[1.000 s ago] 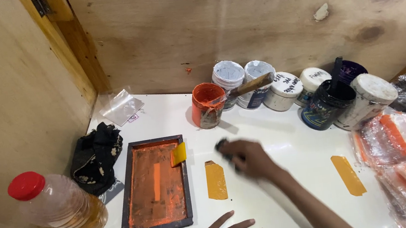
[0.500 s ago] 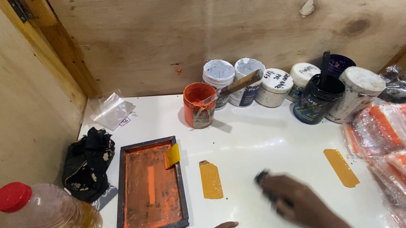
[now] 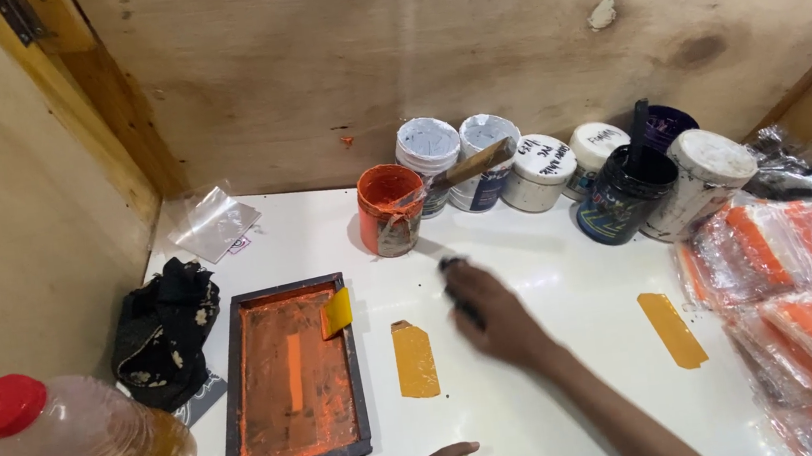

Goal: The person uses a yellow squeegee to spread orange ink evenly across a rectangular screen printing frame. They then press the frame onto a clear plastic sheet to transfer the ink, lift the frame, and place the printed sheet aside. The person repeats this process, occasionally wiping the workspace with a cloth and handling a stack of plastic sheets.

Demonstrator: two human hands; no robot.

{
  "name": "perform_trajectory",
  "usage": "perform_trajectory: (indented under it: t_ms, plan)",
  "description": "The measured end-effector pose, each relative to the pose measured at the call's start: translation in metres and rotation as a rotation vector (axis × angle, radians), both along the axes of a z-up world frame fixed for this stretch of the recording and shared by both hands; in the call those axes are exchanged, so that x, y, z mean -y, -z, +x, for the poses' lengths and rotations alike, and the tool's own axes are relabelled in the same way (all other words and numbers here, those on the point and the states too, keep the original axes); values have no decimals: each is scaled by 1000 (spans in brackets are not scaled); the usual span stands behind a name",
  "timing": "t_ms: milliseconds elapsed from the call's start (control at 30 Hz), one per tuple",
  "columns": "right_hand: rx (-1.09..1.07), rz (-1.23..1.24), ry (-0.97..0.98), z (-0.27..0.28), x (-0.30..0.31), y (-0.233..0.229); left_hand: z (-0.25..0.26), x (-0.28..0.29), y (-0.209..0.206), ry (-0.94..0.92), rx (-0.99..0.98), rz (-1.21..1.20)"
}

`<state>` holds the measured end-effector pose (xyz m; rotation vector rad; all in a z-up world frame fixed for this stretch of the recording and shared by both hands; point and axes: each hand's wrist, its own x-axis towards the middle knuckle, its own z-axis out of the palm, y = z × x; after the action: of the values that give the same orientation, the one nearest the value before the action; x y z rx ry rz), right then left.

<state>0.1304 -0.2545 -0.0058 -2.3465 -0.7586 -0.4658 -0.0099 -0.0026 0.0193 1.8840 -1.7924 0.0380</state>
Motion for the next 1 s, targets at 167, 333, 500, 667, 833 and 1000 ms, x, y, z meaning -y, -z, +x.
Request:
perform_trajectory:
  t_ms: [167, 333, 500, 667, 833, 1000]
  plan:
    - [-99, 47, -268, -113, -32, -41, -3, -4, -27, 48, -87, -22]
    - [-125, -173, -332, -173, 26, 5, 1, 1, -14, -62, 167, -145]
    - [-191, -61, -102, -186, 89, -6, 4, 4, 27, -83, 132, -10]
    - [-157, -111, 350, -143, 158, 0, 5, 4, 27, -88, 74, 29]
    - [-110, -252, 431, -56, 169, 1, 8, 5, 22, -40, 86, 166]
    - [-33, -222, 410, 27, 136, 25, 6, 5, 1, -32, 117, 142]
